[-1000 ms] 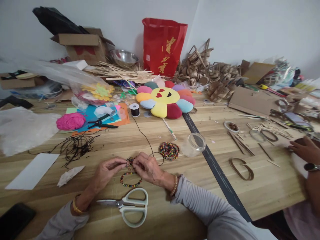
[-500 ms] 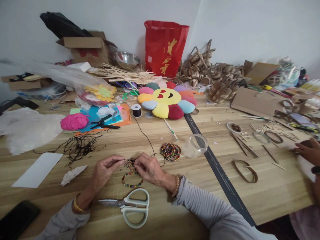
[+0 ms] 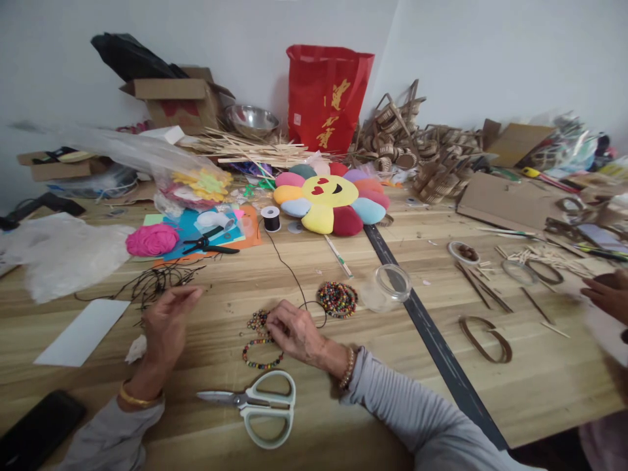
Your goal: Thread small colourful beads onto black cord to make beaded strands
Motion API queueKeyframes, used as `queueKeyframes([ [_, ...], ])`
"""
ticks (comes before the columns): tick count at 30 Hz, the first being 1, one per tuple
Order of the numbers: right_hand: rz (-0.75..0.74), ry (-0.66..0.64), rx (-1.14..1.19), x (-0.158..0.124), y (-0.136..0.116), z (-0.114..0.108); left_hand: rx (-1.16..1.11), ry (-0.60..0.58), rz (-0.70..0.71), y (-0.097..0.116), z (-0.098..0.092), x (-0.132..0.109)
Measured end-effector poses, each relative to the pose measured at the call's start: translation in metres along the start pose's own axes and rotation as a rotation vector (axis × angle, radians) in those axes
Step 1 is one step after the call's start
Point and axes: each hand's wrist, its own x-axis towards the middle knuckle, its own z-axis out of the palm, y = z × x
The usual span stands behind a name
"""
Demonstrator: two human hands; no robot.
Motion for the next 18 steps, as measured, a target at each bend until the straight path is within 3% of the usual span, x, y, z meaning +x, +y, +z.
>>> queueKeyframes([
  [4, -0.033, 0.021, 0.001, -0.001, -0.001, -0.001, -0.042, -0.361, -0.165, 0.015, 0.018, -0.025],
  [8, -0.070, 0.047, -0.007, -0.002, -0.002, -0.003, -0.110, -0.568, -0.258, 0.019, 0.029, -0.039],
  [12, -0.076, 0.039, -0.057, -0.003, -0.003, -0.003, -0.108, -0.667, -0.311, 0.015, 0.034, -0.042],
  [18, -0.161, 0.028, -0.098, -0.004, -0.002, -0.001, -0.109, -0.688, -0.332, 0.014, 0.035, -0.044],
])
